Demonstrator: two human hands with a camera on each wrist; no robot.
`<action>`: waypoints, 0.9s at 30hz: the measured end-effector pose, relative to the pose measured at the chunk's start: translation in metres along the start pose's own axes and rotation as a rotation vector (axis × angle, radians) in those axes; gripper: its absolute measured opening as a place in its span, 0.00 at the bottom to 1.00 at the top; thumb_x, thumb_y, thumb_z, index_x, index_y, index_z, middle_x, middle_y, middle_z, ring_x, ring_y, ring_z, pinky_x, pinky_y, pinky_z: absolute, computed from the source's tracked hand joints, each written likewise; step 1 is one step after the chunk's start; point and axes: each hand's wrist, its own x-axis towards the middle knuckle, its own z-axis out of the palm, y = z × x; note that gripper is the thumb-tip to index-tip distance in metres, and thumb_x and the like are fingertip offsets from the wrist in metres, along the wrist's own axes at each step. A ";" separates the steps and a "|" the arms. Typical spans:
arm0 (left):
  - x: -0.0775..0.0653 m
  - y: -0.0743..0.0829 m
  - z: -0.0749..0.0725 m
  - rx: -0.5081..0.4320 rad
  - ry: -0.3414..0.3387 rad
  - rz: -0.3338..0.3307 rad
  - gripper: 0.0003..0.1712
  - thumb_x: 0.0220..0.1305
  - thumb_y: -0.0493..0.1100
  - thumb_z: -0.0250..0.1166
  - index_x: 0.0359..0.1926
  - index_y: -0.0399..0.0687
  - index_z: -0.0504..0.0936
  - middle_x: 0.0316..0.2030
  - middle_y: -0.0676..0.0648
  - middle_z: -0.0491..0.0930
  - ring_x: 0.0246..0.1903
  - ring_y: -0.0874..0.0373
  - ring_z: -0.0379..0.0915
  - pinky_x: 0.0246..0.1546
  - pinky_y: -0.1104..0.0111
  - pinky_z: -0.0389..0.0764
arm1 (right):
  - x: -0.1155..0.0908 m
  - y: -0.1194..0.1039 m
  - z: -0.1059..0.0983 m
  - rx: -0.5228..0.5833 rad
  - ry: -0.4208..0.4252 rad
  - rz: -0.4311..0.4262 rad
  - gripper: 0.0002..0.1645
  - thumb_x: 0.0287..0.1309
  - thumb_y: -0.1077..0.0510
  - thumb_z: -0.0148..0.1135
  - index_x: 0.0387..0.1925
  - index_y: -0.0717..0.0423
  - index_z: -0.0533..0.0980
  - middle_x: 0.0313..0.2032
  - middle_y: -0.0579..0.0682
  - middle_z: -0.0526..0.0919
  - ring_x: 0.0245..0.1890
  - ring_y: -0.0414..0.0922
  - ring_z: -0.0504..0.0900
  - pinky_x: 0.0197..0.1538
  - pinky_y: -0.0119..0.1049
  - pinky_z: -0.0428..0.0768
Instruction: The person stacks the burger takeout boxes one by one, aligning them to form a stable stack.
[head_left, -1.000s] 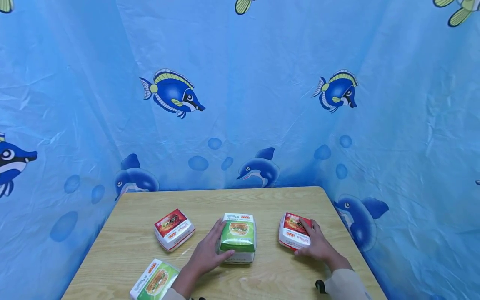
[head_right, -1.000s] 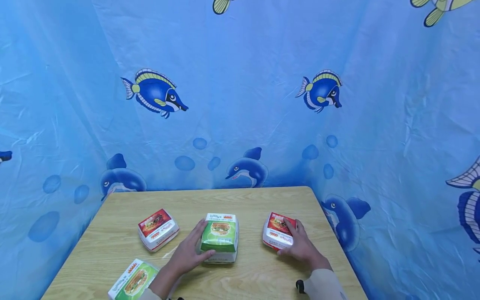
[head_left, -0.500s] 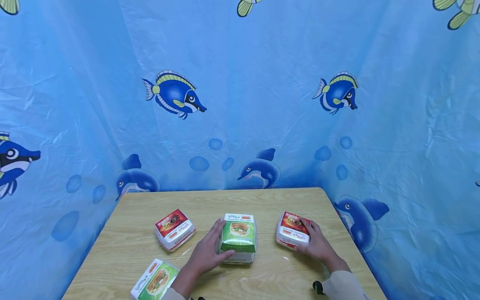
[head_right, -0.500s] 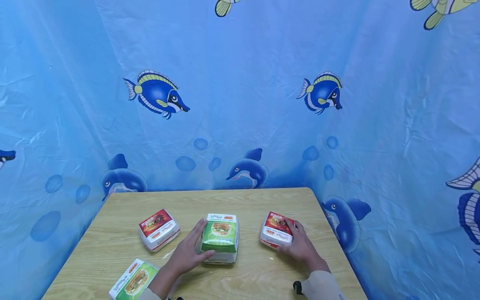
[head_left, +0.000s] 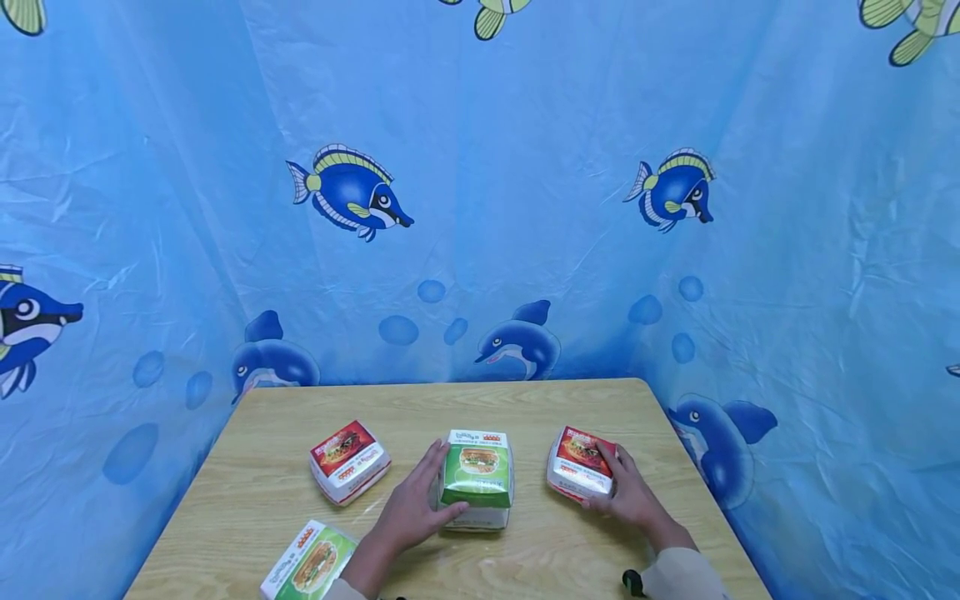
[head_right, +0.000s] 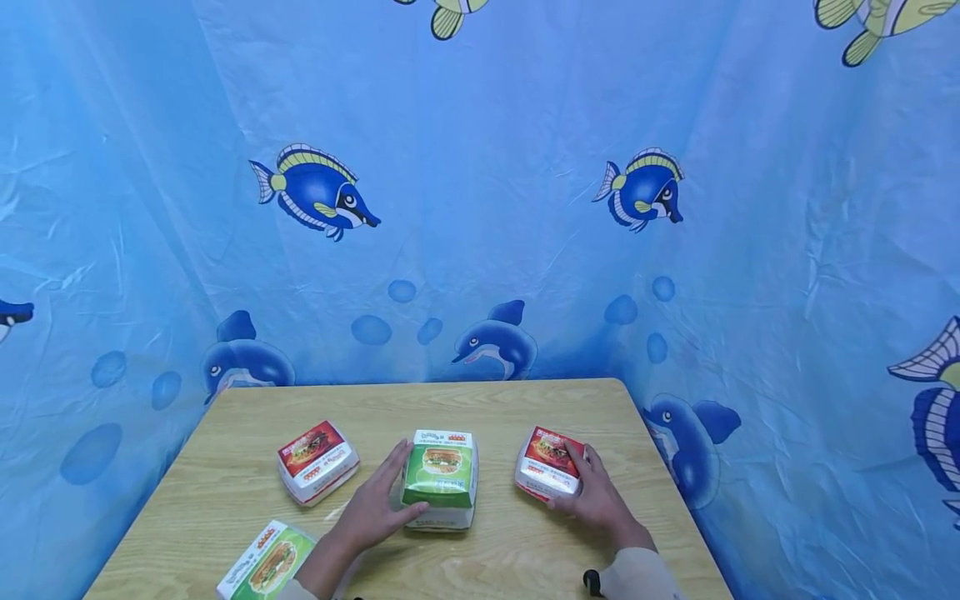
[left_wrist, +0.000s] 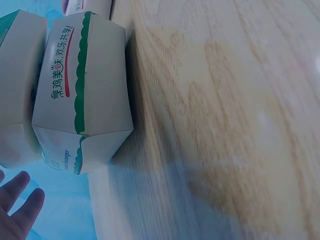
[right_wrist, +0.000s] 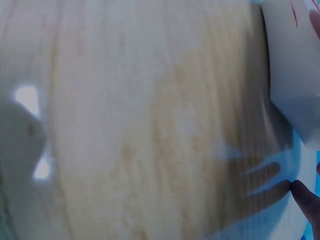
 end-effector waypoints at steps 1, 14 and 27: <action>0.000 0.000 0.000 -0.001 -0.005 -0.005 0.58 0.53 0.78 0.58 0.77 0.65 0.46 0.75 0.53 0.48 0.64 0.41 0.62 0.54 0.44 0.72 | -0.001 0.000 0.001 0.009 -0.005 -0.003 0.74 0.31 0.28 0.76 0.77 0.41 0.49 0.74 0.65 0.38 0.68 0.74 0.48 0.58 0.73 0.59; 0.000 0.002 0.001 -0.007 0.007 0.020 0.57 0.54 0.77 0.58 0.77 0.64 0.46 0.75 0.53 0.48 0.64 0.41 0.63 0.55 0.45 0.72 | -0.007 -0.001 0.009 -0.008 0.011 -0.024 0.73 0.31 0.30 0.77 0.76 0.37 0.48 0.72 0.64 0.44 0.64 0.73 0.58 0.57 0.70 0.65; 0.004 0.003 0.002 -0.011 0.018 0.026 0.57 0.53 0.77 0.59 0.77 0.64 0.48 0.75 0.54 0.47 0.64 0.41 0.63 0.53 0.44 0.73 | -0.006 -0.021 -0.010 0.052 0.087 -0.058 0.68 0.39 0.31 0.75 0.77 0.40 0.49 0.72 0.64 0.45 0.65 0.71 0.57 0.55 0.72 0.64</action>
